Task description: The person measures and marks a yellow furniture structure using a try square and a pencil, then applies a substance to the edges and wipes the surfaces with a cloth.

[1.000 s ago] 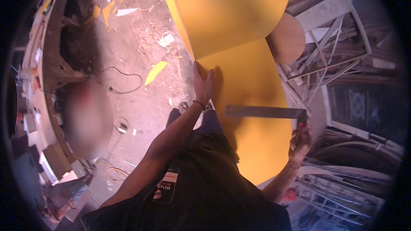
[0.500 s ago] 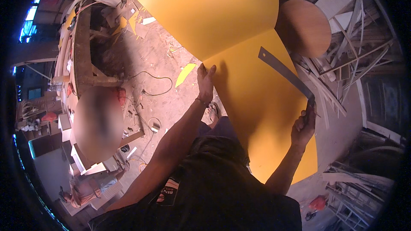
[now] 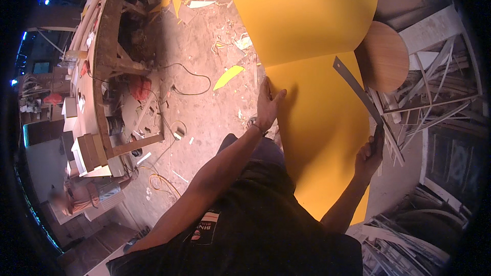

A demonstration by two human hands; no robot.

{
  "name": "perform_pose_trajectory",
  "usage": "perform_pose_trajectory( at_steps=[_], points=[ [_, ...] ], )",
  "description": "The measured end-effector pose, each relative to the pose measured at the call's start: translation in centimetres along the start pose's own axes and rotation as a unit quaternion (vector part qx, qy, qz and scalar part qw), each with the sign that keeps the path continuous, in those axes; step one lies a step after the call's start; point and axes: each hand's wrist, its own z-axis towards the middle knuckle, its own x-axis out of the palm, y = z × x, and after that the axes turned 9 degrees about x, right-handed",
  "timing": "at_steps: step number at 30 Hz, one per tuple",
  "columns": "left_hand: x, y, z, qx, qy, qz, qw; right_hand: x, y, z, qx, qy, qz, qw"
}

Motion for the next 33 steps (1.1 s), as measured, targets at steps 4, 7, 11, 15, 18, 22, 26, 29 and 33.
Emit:
perform_pose_trajectory(
  at_steps=[4, 7, 11, 15, 18, 22, 26, 29, 33],
  points=[
    [-0.7, -0.4, -2.3, -0.018, 0.045, 0.009, 0.999, 0.6, -1.0, 1.5, 0.043, 0.039, 0.024, 0.998],
    [-1.2, -0.7, -4.5, -0.040, 0.078, -0.034, 0.996, 0.9, -2.1, 2.0, 0.076, 0.082, 0.079, 0.991],
    [-2.2, -1.1, -7.8, -0.091, 0.145, -0.096, 0.981, 0.8, -3.3, 1.9, 0.092, 0.032, 0.086, 0.991],
    [-3.1, -1.7, -10.6, -0.167, 0.230, -0.084, 0.955, 0.4, -3.8, 1.6, 0.058, -0.044, 0.006, 0.997],
    [-2.0, -2.4, -11.0, -0.148, 0.226, -0.100, 0.958, -0.2, -3.6, 1.4, 0.047, -0.049, -0.045, 0.997],
    [-0.1, -3.4, -8.4, -0.199, 0.107, -0.110, 0.968, -1.6, -2.9, 0.4, 0.051, -0.025, -0.057, 0.997],
    [-0.2, -3.9, -5.5, -0.222, 0.062, -0.056, 0.972, -3.3, -2.1, -0.9, 0.042, -0.074, -0.037, 0.996],
    [-0.2, -2.8, -3.8, -0.181, 0.041, -0.042, 0.982, -4.2, -1.8, -1.5, 0.042, -0.064, -0.048, 0.996],
    [0.2, 0.3, -0.4, -0.020, -0.030, -0.054, 0.998, -4.6, -1.8, -1.7, 0.026, -0.126, -0.072, 0.989]
  ],
)
